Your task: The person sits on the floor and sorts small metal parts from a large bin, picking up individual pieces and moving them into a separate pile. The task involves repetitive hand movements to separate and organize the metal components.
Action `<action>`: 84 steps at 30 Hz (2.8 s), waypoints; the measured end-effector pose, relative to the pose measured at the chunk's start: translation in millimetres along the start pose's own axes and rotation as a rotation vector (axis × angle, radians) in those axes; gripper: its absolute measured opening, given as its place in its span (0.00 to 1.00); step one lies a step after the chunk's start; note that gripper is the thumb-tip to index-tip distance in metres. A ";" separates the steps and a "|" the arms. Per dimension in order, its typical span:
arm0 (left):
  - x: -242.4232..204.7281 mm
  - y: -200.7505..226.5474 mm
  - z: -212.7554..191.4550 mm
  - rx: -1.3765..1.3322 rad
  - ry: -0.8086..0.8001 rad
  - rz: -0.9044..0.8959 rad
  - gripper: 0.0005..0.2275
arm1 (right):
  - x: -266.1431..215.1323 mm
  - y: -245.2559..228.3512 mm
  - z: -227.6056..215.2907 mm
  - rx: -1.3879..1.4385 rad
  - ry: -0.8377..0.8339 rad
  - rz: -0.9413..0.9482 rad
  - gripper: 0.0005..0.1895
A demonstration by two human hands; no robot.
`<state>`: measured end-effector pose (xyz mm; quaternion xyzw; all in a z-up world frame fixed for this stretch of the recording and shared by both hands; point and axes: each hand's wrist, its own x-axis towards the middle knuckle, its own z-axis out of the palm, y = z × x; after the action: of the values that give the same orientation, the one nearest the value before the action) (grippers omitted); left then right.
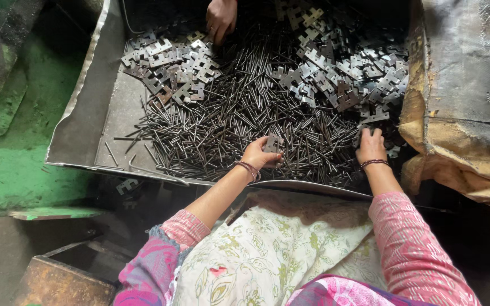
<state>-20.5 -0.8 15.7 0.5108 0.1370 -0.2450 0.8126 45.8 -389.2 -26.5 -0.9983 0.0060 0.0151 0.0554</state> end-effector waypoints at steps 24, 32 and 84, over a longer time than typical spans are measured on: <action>20.0 -17.3 -13.0 0.003 -0.087 0.061 0.30 | -30.9 -10.7 -55.5 0.202 0.138 0.033 0.24; 22.2 -9.5 -10.9 -0.087 -0.079 -0.027 0.20 | -77.4 -149.2 -113.9 0.734 0.122 -0.177 0.24; 31.1 -26.3 -8.1 0.225 0.105 0.309 0.13 | -78.8 -249.0 -78.2 0.795 0.079 -0.129 0.32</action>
<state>-8.3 -11.0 -22.6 0.6254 0.0708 -0.1044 0.7701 -27.2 -149.6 81.1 -0.8973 -0.0491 -0.0303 0.4377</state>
